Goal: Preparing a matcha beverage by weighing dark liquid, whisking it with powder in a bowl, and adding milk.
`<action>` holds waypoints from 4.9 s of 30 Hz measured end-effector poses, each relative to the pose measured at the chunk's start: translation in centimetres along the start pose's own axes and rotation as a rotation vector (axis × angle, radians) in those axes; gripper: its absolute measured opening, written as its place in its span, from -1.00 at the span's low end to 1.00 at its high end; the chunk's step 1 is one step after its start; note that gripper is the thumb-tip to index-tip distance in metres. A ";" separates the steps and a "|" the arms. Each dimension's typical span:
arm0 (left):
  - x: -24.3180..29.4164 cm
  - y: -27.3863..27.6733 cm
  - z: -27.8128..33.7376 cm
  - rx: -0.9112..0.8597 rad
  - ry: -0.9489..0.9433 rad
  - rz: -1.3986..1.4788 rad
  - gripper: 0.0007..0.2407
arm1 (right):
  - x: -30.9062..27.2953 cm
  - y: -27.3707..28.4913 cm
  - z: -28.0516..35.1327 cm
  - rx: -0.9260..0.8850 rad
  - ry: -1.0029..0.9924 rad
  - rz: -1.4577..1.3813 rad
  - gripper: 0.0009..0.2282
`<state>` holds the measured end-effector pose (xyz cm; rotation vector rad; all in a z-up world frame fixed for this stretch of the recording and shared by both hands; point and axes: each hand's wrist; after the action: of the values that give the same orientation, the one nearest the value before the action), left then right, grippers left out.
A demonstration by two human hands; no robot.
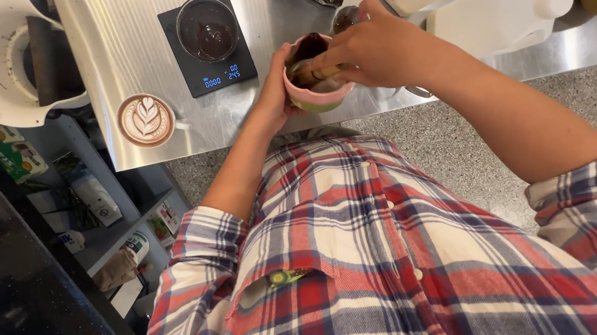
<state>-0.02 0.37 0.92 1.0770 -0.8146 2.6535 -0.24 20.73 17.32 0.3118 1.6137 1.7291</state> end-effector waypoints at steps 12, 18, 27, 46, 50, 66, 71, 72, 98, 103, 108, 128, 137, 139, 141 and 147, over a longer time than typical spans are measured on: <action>-0.4 1.4 0.0 0.165 0.019 0.015 -0.35 | -2.4 1.6 -1.2 -0.240 -0.174 0.425 -0.80; -0.5 1.4 0.4 0.145 -0.056 -0.034 -0.41 | -0.6 0.0 -2.8 -0.056 0.087 0.046 -0.77; 0.3 3.3 2.1 0.227 -0.090 -0.035 -0.46 | -2.2 2.1 -5.1 -0.356 -0.167 0.264 -0.82; 0.7 3.7 2.0 0.171 -0.133 -0.100 -0.46 | 0.7 -1.0 -5.9 0.082 0.141 0.019 -0.77; 1.8 3.4 2.6 0.167 -0.108 -0.143 -0.45 | -2.1 2.3 -4.9 -0.048 -0.063 0.311 -0.78; 1.2 1.0 1.0 -0.108 -0.063 0.122 -0.35 | -1.6 3.0 -0.6 0.034 -0.075 0.228 -0.71; 1.1 0.6 0.2 -0.094 -0.011 0.116 -0.34 | -1.1 3.3 0.5 0.011 -0.151 0.349 -0.65; 1.7 0.3 0.7 -0.068 -0.032 0.078 -0.36 | -1.1 3.4 0.6 -0.018 -0.188 0.347 -0.69; 2.5 -0.5 -0.6 0.022 -0.363 -0.028 -0.48 | 2.9 5.0 5.4 0.089 -0.351 -0.597 -0.72; 2.1 -1.7 0.4 0.092 -0.477 -0.158 -0.50 | 2.8 2.2 5.8 0.187 -0.410 -0.714 -0.70; -0.1 -2.5 -1.0 0.034 -0.579 -0.118 -0.48 | 3.0 -0.5 4.4 0.183 -0.182 -0.379 -0.79; -7.0 -3.8 -3.2 -0.102 -0.552 0.370 -0.47 | -0.2 0.6 2.6 -0.005 -0.254 0.335 -0.89; -3.3 -5.7 0.0 -0.073 -0.365 0.415 -0.41 | 0.0 1.2 2.9 0.172 -0.112 0.195 -0.89; -4.2 -4.6 -0.4 0.014 -0.273 0.243 -0.40 | 0.0 2.2 3.1 0.065 -0.216 0.131 -0.89; -3.3 -4.3 1.4 0.063 -0.282 0.236 -0.43 | 0.4 2.9 3.0 0.083 -0.183 0.012 -0.86; 1.2 -1.2 7.7 0.294 -0.295 0.017 -0.50 | -0.7 5.3 1.3 0.094 -0.149 -0.418 -0.76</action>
<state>4.11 -2.86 6.83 1.5668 -0.4850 2.7258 -0.79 21.60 22.77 0.1305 1.5262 1.2871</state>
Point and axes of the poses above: each hand's wrist, its own z-axis away from the middle knuckle, its own y-axis out of the back of the hand, x = y × z, and after that the axes turned 6 degrees about -z, right-handed
